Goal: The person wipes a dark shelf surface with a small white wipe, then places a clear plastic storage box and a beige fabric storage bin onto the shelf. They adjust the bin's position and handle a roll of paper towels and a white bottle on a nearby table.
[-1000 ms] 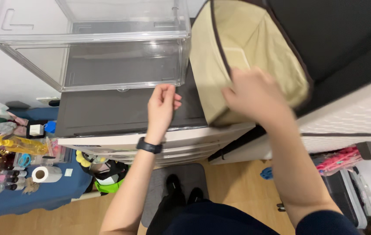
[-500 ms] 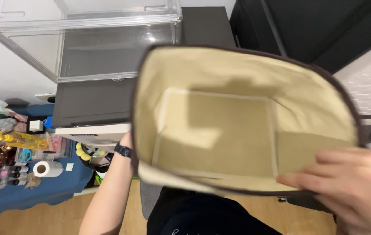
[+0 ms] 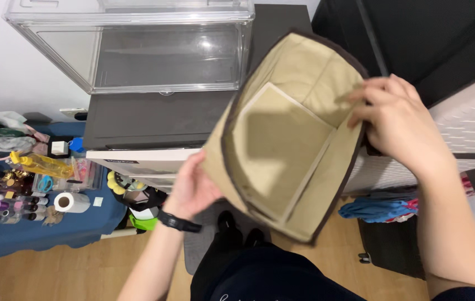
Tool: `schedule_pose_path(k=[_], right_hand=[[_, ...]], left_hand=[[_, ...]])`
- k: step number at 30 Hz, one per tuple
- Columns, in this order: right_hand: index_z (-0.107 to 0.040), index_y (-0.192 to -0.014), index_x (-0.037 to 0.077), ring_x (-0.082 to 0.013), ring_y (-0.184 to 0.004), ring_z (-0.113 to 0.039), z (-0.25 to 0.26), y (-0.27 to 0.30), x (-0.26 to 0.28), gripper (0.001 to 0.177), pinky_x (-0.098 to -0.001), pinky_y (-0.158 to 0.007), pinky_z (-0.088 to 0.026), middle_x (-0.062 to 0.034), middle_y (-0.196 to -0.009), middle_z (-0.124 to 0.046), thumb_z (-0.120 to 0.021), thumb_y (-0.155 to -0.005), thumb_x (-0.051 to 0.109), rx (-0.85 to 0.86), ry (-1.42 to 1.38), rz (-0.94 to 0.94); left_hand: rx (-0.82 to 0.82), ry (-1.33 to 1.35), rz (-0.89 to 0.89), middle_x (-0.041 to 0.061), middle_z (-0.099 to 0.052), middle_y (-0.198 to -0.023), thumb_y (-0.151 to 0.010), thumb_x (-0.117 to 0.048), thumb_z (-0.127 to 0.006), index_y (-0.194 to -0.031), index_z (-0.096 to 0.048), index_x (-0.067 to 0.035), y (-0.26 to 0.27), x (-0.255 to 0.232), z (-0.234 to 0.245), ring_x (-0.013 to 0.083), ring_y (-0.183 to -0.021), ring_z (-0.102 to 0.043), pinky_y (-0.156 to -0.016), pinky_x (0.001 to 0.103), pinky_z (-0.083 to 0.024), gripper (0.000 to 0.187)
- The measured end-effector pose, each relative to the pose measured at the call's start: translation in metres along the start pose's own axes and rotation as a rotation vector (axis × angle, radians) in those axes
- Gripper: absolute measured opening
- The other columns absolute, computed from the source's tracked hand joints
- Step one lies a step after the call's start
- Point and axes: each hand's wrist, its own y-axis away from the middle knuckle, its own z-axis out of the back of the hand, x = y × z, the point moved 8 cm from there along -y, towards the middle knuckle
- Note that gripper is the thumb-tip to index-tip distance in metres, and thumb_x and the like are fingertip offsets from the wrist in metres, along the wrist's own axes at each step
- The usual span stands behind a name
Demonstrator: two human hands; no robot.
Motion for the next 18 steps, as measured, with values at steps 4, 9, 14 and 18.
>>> schedule_pose_path(k=[4,9,14,18], right_hand=[[-0.070,-0.112,0.005,-0.0340,-0.138,-0.055,-0.020,0.007,-0.032,0.036,-0.0417,-0.114,-0.048,-0.0149,-0.148,-0.057,-0.065,-0.080,-0.011,-0.264,-0.241,-0.203],[-0.044,-0.156,0.005,-0.0242,-0.149,-0.048,-0.093,0.102,-0.035,0.043,-0.0416,-0.131,-0.038,-0.0154,-0.164,-0.044,-0.045,-0.119,0.026,-0.793,-0.993,-0.423],[-0.016,-0.161,-0.002,-0.0254,-0.152,-0.030,-0.205,0.169,0.017,0.079,-0.0398,-0.124,-0.024,-0.0131,-0.164,-0.030,-0.052,-0.107,0.044,-0.632,-1.306,-0.513],[-0.027,-0.156,-0.004,-0.0240,-0.141,-0.041,-0.237,0.149,-0.005,0.074,-0.0367,-0.119,-0.032,-0.0148,-0.155,-0.041,-0.067,-0.101,0.023,-0.566,-1.317,-0.586]], left_hand=[[-0.060,0.153,0.005,0.018,-0.058,-0.144,-0.096,-0.044,-0.044,-0.148,-0.047,-0.005,-0.018,0.034,-0.009,0.0340,-0.128,-0.060,-0.106,0.054,-0.048,0.064],[-0.111,0.278,-0.057,0.014,-0.060,-0.143,-0.095,-0.043,-0.045,-0.146,-0.049,-0.007,-0.039,0.052,-0.017,0.0321,-0.129,-0.059,-0.107,0.051,-0.046,0.063],[-0.219,0.292,-0.174,0.009,-0.061,-0.143,-0.094,-0.038,-0.047,-0.142,-0.052,-0.009,-0.064,0.054,-0.020,0.0288,-0.132,-0.057,-0.111,0.050,-0.046,0.056],[-0.195,0.272,-0.245,0.012,-0.059,-0.143,-0.096,-0.041,-0.047,-0.144,-0.049,-0.008,-0.093,0.047,-0.024,0.0313,-0.132,-0.056,-0.108,0.053,-0.046,0.058]])
